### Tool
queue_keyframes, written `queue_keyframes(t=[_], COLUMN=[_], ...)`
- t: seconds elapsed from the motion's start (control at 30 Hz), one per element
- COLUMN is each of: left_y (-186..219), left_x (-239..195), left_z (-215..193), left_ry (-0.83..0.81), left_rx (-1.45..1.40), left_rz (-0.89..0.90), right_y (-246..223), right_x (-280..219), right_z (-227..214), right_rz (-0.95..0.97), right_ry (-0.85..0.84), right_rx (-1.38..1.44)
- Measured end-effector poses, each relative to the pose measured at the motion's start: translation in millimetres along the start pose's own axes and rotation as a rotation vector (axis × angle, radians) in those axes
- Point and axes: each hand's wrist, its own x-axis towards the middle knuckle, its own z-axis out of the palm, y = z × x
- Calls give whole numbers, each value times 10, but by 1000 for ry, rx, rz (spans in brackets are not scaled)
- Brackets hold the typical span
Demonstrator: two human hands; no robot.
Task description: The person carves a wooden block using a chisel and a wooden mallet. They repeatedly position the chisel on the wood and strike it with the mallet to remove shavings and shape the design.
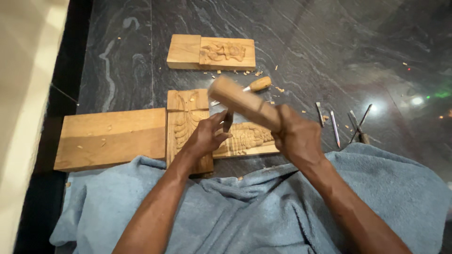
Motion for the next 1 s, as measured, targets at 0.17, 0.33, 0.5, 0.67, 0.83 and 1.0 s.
queue_keyframes(t=[0.17,0.33,0.5,0.67,0.83,1.0], left_y=[-51,-34,88,134,47,-15], left_x=[118,245,138,146,194,228], left_z=[-36,-266,-420,-216,-95,-87], left_ry=[47,304,265,79,-4,-75], left_rx=[-349,-334,-538,-495,-303,-267], left_rz=[-232,-248,-89,-177,-118,-169], right_y=[258,412,449,497,510,521], right_x=[-94,-246,-312,-279,-269,-272], right_z=[358,809,959,947,941,961], right_rz=[758,702,693,832,834,835], right_ry=[-153,-188,-200,-319,-323,-340], right_rx=[486,173,220,248,277,276])
